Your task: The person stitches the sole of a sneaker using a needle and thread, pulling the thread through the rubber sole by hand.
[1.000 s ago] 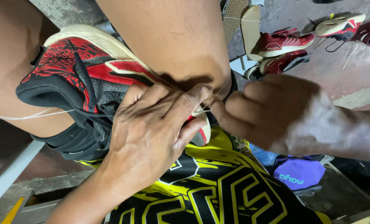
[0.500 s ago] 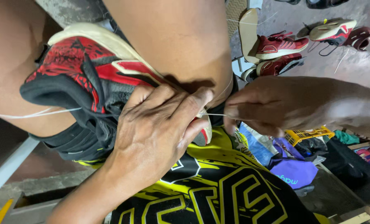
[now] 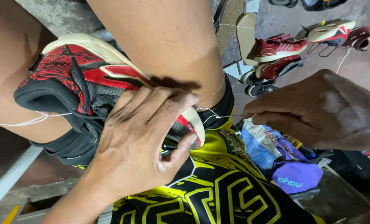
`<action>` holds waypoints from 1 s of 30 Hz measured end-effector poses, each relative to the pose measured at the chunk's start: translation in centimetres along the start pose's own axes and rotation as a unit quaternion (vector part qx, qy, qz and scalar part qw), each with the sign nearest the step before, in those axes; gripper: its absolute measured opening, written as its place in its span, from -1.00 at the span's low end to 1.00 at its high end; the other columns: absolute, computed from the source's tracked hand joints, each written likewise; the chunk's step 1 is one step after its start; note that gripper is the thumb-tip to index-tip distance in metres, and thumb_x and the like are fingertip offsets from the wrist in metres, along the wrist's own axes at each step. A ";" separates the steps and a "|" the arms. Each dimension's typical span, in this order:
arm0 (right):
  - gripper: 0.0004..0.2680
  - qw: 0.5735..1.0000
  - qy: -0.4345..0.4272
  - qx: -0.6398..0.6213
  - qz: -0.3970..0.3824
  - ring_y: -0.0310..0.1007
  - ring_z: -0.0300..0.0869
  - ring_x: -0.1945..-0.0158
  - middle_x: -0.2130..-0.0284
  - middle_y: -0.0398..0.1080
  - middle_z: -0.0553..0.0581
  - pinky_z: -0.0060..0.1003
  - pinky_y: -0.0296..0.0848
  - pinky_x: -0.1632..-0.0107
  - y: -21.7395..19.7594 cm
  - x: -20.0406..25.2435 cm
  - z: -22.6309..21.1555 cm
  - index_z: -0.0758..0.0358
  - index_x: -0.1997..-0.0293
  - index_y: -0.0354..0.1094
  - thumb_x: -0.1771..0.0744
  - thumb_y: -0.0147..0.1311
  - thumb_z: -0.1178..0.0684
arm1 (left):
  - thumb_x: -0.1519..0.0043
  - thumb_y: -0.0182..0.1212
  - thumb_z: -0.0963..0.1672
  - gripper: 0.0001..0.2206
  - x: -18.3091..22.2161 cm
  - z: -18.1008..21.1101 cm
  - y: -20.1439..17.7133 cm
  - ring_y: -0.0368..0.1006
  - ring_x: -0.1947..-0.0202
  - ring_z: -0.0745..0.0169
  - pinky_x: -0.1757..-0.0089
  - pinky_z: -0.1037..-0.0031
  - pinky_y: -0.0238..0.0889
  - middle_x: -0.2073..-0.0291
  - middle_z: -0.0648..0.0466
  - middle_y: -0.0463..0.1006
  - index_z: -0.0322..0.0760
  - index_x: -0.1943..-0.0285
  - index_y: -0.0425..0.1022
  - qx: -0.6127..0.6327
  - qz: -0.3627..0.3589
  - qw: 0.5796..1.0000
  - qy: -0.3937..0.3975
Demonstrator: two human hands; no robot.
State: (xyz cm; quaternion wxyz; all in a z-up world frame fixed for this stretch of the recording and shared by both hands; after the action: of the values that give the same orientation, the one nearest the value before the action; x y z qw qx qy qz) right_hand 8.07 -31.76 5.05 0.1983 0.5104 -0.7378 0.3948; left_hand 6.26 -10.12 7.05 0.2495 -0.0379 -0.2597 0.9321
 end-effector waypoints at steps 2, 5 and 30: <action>-0.82 1.000 0.003 -0.016 0.000 0.69 -0.25 0.44 0.39 0.65 -0.02 -0.32 0.55 0.37 0.1 -0.1 -0.1 0.03 0.05 0.56 -0.30 0.16 -0.04 | -0.11 0.35 -0.12 -0.60 -0.2 0.2 0.0 0.43 -0.01 -0.08 -0.02 0.19 0.23 0.03 -0.06 0.53 -0.33 -0.12 0.45 -0.008 0.008 1.000 0.000; -0.83 1.000 0.004 -0.021 -0.007 0.65 -0.20 0.45 0.40 0.66 -0.04 -0.29 0.58 0.40 0.2 -0.5 -0.7 0.01 0.06 0.56 -0.30 0.14 -0.02 | -0.21 0.33 -0.14 -0.73 -0.4 0.2 0.7 0.43 0.02 -0.02 0.02 0.19 0.24 0.07 0.01 0.55 -0.30 -0.06 0.51 -0.028 0.015 0.999 -0.007; -0.74 0.933 -0.192 -0.144 0.268 0.28 -0.32 0.38 0.39 0.30 -0.01 -0.38 0.24 0.36 5.2 -3.2 -0.6 0.27 0.03 0.45 -0.26 0.32 0.05 | -0.28 -0.11 -0.34 -0.62 0.9 -2.3 2.0 0.60 0.24 0.43 0.21 0.53 0.57 0.10 0.03 0.64 -0.36 -0.28 0.31 0.453 0.025 0.867 -0.204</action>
State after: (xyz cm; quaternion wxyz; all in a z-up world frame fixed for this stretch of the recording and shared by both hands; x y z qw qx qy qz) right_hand 4.56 -28.52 1.24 0.0109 0.3253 -0.9203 0.2172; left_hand 5.08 -10.07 4.10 0.1574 0.2638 0.1473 0.9402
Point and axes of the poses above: each hand's wrist, its own x-axis away from the middle knuckle, its own y-axis out of the palm, z = x × y, the point moved 8 cm from there along -x, towards the middle knuckle
